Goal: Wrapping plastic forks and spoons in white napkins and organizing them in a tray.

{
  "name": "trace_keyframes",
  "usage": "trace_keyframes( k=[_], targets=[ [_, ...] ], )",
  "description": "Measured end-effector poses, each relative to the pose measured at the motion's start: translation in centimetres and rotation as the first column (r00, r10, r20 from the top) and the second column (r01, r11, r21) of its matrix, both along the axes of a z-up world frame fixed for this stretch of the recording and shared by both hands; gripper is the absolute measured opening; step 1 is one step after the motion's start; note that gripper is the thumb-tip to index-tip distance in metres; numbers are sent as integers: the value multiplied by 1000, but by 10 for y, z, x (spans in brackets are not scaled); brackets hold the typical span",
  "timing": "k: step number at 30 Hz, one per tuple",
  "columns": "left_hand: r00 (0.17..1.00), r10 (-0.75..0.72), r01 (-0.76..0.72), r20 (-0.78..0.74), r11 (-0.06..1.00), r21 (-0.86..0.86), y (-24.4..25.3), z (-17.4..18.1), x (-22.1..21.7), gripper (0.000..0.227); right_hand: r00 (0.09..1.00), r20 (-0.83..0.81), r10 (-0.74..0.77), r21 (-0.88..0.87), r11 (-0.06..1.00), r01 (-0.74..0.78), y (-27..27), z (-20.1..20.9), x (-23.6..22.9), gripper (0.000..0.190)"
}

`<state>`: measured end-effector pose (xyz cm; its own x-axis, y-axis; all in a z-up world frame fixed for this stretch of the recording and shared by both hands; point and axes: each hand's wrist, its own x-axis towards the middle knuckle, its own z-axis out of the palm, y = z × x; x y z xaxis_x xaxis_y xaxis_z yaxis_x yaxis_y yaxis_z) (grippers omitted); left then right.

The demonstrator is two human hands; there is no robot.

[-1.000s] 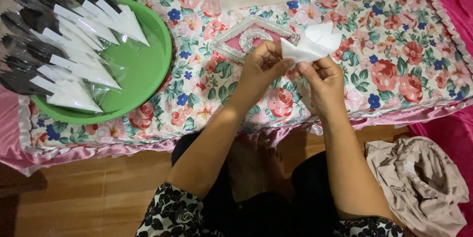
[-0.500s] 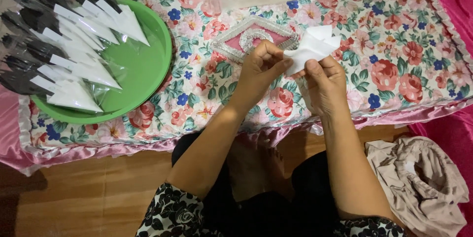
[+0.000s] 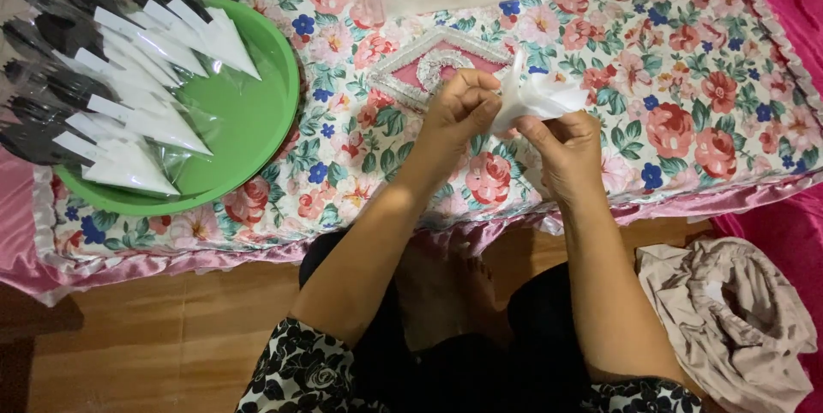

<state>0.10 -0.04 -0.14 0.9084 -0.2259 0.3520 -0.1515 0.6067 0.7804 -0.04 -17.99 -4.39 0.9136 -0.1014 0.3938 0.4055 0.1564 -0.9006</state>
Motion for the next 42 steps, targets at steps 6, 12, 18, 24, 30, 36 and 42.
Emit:
trace_keyframes(
  k=[6,12,18,24,30,36,42],
  targets=[
    [998,5,-16,62,985,170,3,-13,9,15,1000,11,-20,-121,992,21,-3,7,-6,21],
    [995,31,-56,97,960,274,8,-1,0,20,998,44,-33,-163,986,40,4,22,-9,25],
    [997,-68,55,33,953,298,4,-10,2,24,996,51,-68,-221,972,78,5,28,-10,23],
    [989,-151,148,-3,962,228,2,-16,4,21,993,-108,-47,-83,996,38,19,55,-22,22],
    [950,-303,311,-70,925,218,11,11,-6,30,948,-311,-75,38,995,91,32,73,-32,16],
    [957,-289,281,-10,921,271,4,-16,1,27,984,-130,-124,-47,992,119,26,54,-22,16],
    [980,-200,189,-3,923,335,5,-26,6,63,989,-136,-57,-104,994,43,19,55,-24,13]
  ],
)
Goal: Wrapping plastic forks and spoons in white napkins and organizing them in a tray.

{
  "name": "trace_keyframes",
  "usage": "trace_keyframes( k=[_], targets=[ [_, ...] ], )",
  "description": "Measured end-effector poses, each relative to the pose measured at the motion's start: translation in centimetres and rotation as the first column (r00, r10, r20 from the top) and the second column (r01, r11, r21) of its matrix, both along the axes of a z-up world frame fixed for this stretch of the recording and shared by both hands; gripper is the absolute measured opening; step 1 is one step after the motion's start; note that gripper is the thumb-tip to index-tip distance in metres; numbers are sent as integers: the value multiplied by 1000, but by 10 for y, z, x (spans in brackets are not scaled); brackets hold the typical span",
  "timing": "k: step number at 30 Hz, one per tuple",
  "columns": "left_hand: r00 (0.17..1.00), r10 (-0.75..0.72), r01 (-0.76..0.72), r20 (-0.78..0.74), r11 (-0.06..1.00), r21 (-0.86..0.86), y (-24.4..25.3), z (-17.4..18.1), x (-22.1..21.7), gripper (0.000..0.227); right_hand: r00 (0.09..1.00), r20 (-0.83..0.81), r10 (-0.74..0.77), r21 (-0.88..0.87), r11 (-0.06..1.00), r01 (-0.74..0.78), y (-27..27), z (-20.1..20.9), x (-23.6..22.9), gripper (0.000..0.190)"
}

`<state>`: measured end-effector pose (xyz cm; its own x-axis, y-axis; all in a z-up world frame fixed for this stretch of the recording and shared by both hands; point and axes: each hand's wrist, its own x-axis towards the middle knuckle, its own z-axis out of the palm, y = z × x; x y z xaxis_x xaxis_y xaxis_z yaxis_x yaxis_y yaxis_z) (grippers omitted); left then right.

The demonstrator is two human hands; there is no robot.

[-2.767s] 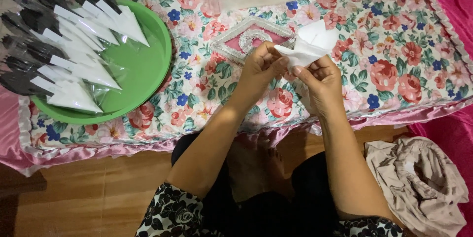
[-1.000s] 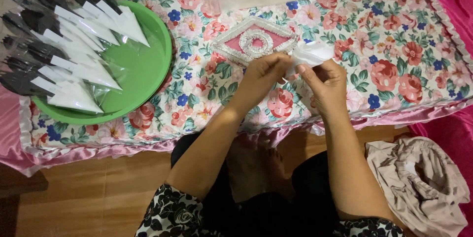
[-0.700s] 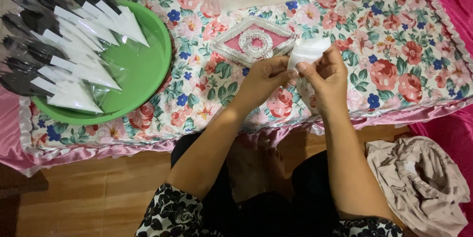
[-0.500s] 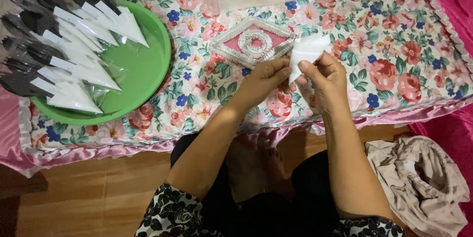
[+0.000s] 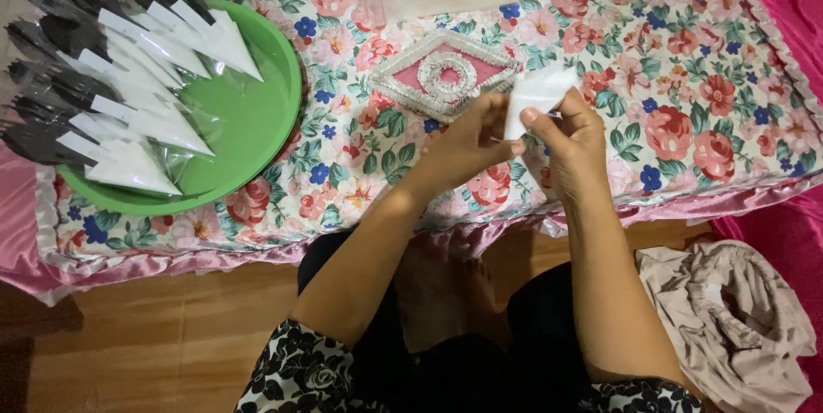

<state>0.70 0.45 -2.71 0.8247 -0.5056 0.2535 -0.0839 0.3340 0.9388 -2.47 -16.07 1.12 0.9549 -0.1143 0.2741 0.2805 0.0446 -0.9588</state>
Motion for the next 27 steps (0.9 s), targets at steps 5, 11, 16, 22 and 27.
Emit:
trace_keyframes(
  k=[5,11,16,22,27],
  targets=[
    [998,16,-20,-56,997,-69,0,6,-8,72,989,34,143,-173,976,-135,3,5,-2,12],
    [997,-46,34,-65,984,-176,-7,-15,1,69,968,131,214,-343,926,-158,-2,0,6,20],
    [999,27,-30,-38,995,-92,-1,-5,1,67,974,167,154,-280,954,-103,2,-5,13,14],
    [984,167,-163,59,984,-67,2,28,4,45,940,340,9,-351,929,119,16,17,14,54],
    [956,262,-269,133,962,42,-4,28,25,38,866,488,106,-623,738,261,11,33,37,19]
  ],
)
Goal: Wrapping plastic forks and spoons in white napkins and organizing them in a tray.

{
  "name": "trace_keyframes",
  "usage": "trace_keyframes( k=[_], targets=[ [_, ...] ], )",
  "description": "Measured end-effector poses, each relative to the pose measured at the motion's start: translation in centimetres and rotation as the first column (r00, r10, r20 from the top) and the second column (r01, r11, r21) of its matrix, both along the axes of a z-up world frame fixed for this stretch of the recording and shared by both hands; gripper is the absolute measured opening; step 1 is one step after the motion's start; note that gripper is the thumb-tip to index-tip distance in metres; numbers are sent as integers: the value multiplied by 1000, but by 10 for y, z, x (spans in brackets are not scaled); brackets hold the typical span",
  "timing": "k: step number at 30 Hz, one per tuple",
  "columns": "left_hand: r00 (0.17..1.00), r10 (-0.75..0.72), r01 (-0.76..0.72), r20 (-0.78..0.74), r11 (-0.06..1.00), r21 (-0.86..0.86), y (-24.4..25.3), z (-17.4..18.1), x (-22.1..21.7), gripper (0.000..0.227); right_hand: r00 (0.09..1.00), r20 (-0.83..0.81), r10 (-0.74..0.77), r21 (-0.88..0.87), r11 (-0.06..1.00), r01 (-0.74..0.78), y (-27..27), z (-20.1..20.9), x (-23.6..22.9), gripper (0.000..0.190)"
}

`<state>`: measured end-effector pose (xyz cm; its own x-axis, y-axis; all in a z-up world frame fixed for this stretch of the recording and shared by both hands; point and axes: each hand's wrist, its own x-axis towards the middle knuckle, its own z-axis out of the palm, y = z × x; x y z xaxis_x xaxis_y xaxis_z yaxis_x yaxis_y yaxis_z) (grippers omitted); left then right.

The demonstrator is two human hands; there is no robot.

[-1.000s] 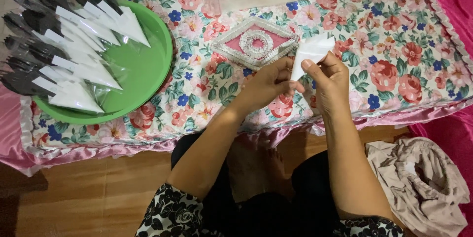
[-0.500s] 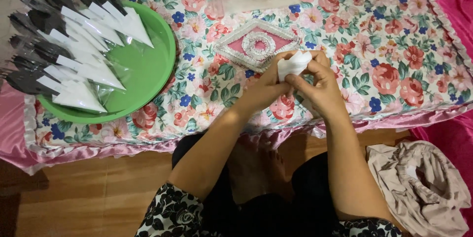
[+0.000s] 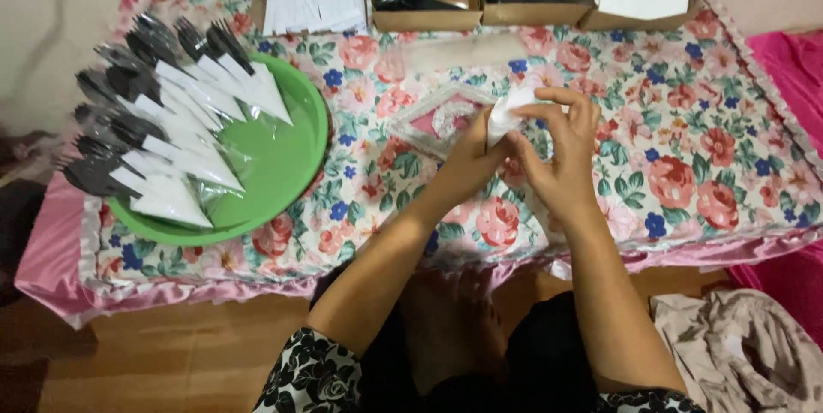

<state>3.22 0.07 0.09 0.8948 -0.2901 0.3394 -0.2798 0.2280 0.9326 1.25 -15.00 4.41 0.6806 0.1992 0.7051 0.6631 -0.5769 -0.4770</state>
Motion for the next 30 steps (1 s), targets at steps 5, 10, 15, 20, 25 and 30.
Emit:
trace_keyframes(
  k=[5,10,15,20,25,30],
  targets=[
    [965,259,-262,41,947,185,-14,-10,56,45,997,-36,74,14,997,-74,-16,1,55,14],
    [788,611,-615,75,779,124,-1,-24,107,40,992,-119,47,3,999,-47,-40,-10,146,30],
    [752,653,-649,-89,757,77,19,5,104,46,917,-102,-386,-317,886,338,-56,-40,255,22],
    [766,599,-585,-233,800,135,38,-36,140,49,834,-82,-546,-662,655,363,-79,-73,335,35],
    [829,487,-483,-276,871,85,52,-5,127,38,767,-291,-572,-645,709,285,-57,-27,313,19],
    [839,447,-485,-311,873,-52,54,-13,135,31,881,-129,-456,-687,681,252,-55,-23,308,18]
  ],
)
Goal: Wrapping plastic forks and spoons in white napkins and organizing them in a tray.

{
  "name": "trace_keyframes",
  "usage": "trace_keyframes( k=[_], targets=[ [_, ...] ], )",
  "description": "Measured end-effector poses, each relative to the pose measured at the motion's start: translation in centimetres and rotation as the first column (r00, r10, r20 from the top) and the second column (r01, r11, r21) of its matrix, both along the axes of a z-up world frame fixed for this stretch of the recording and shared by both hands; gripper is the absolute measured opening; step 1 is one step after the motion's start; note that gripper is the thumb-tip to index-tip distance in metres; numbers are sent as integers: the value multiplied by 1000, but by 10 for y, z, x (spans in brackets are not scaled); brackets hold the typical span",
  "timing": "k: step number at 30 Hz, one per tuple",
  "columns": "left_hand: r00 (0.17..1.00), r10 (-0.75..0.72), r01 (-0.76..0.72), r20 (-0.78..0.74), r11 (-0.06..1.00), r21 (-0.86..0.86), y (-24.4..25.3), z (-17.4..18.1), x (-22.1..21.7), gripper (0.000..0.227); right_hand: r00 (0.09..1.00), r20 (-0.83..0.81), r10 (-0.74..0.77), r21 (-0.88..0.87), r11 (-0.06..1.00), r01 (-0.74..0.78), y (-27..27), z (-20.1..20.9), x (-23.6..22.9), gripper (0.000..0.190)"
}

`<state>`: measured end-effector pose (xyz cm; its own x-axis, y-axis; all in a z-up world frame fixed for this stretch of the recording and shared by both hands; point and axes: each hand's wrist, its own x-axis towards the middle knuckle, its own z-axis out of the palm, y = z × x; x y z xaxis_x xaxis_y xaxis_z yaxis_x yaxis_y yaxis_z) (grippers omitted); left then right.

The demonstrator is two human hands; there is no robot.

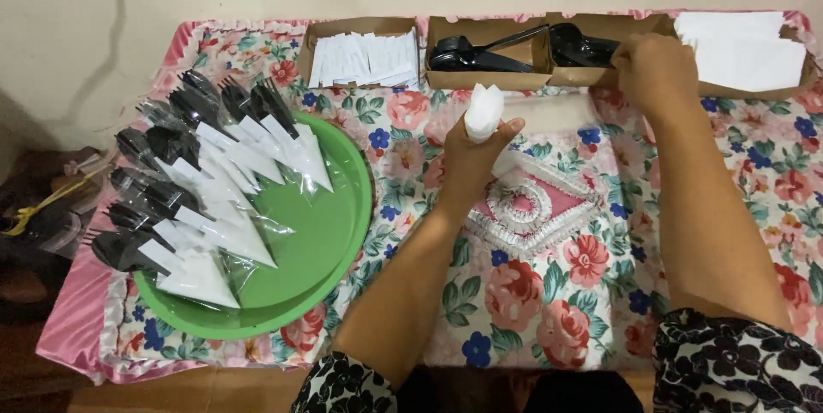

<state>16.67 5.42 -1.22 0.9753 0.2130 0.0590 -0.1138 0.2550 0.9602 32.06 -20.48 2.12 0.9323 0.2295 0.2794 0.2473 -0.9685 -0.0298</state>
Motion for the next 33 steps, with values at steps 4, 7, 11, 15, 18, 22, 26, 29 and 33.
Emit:
trace_keyframes(
  k=[4,7,11,15,18,22,26,29,33],
  targets=[
    [999,3,-3,-54,1000,-14,1,-1,2,35,981,-191,-30,39,999,38,21,20,-19,24],
    [999,-9,9,-36,1000,-15,0,-5,3,34,992,-107,63,135,990,-48,18,15,-20,26],
    [999,-42,42,-3,999,-9,-2,-4,3,40,977,151,150,389,900,-198,17,11,-20,19],
    [996,-66,64,-68,998,-28,-3,-2,1,45,970,206,131,686,687,-239,29,7,-18,17],
    [995,-67,69,-72,997,20,-3,0,-2,45,993,-95,74,911,409,57,69,45,-54,14],
    [997,-59,57,-55,997,-54,-6,-5,1,46,922,38,385,998,27,-53,84,51,-54,19],
    [998,-52,51,-24,999,-13,-5,-3,0,37,806,22,591,1000,-22,-11,106,77,-84,12],
    [999,-43,43,-13,999,8,-4,-1,-1,34,811,-4,586,993,100,-67,112,78,-90,12],
    [999,-30,30,-9,999,-15,-4,2,-2,32,820,-269,506,927,367,78,128,96,-110,10]
  ],
)
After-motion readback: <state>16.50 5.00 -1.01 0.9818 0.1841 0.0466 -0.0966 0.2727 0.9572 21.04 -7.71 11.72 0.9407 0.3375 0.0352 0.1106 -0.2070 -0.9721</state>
